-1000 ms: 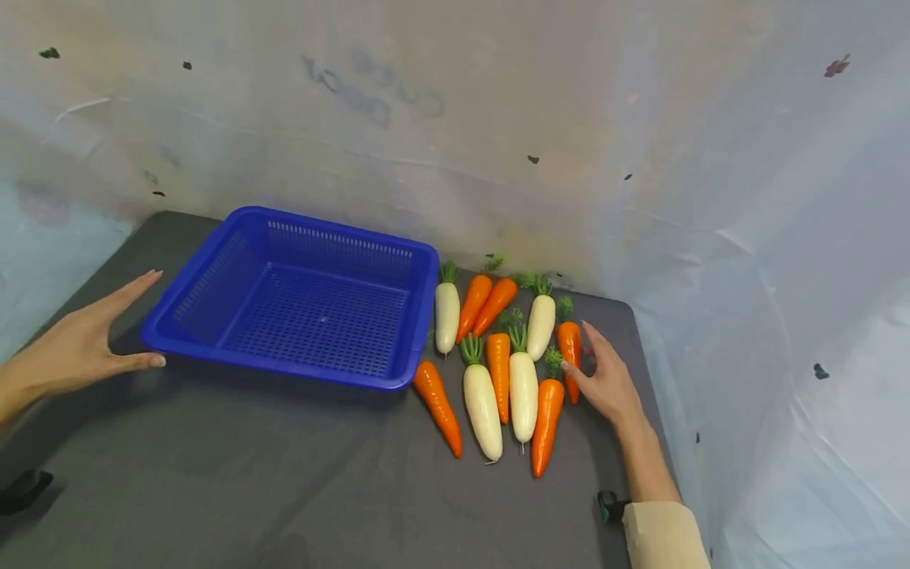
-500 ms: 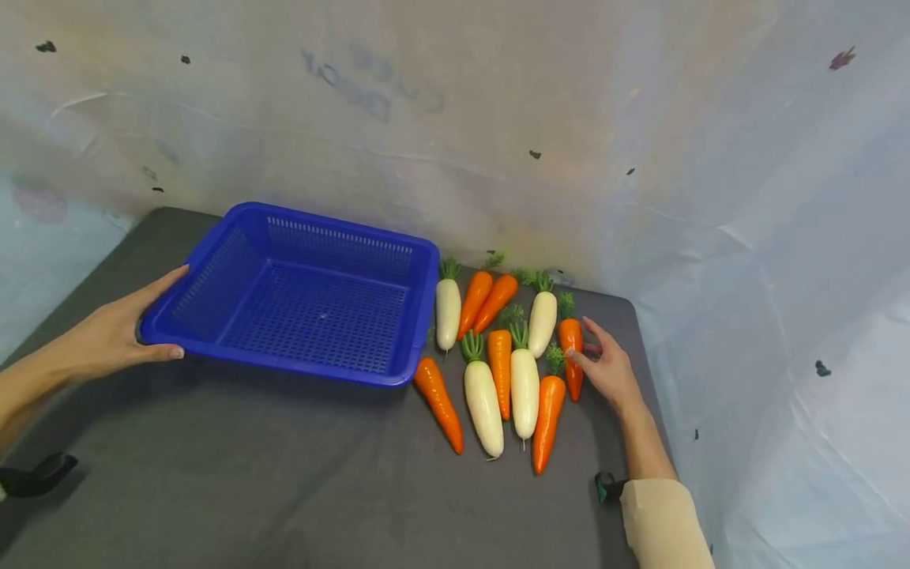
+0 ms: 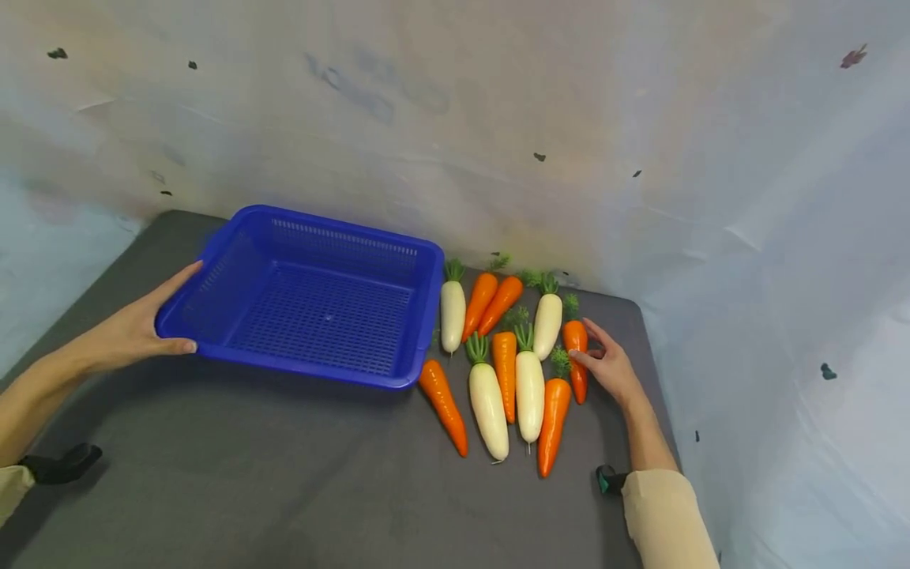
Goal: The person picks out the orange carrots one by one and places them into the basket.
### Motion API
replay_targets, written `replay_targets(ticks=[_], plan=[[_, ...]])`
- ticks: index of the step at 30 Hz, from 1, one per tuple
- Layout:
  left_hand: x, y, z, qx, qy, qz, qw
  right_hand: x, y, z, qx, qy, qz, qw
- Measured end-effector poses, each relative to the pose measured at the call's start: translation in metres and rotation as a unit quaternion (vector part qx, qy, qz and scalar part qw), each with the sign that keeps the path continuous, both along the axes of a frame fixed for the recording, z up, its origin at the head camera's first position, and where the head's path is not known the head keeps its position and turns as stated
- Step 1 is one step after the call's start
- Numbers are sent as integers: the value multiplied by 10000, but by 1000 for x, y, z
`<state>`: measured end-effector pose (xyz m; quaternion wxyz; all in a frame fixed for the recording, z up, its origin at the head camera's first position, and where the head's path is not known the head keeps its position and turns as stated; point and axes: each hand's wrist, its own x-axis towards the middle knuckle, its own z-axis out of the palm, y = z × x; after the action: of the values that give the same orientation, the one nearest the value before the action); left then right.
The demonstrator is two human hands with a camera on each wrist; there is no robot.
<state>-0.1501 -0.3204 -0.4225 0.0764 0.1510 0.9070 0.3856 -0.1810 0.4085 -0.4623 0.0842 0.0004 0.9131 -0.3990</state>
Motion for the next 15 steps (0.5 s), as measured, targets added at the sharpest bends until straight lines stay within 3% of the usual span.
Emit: replay_targets(ticks=[12, 15], plan=[[-5, 4, -1, 211, -113, -108, 9997, -9, 0, 4, 799, 226, 261, 9962], [-5, 4, -2, 233, -144, -94, 9996, -12, -1, 5, 539, 22, 393, 9978]])
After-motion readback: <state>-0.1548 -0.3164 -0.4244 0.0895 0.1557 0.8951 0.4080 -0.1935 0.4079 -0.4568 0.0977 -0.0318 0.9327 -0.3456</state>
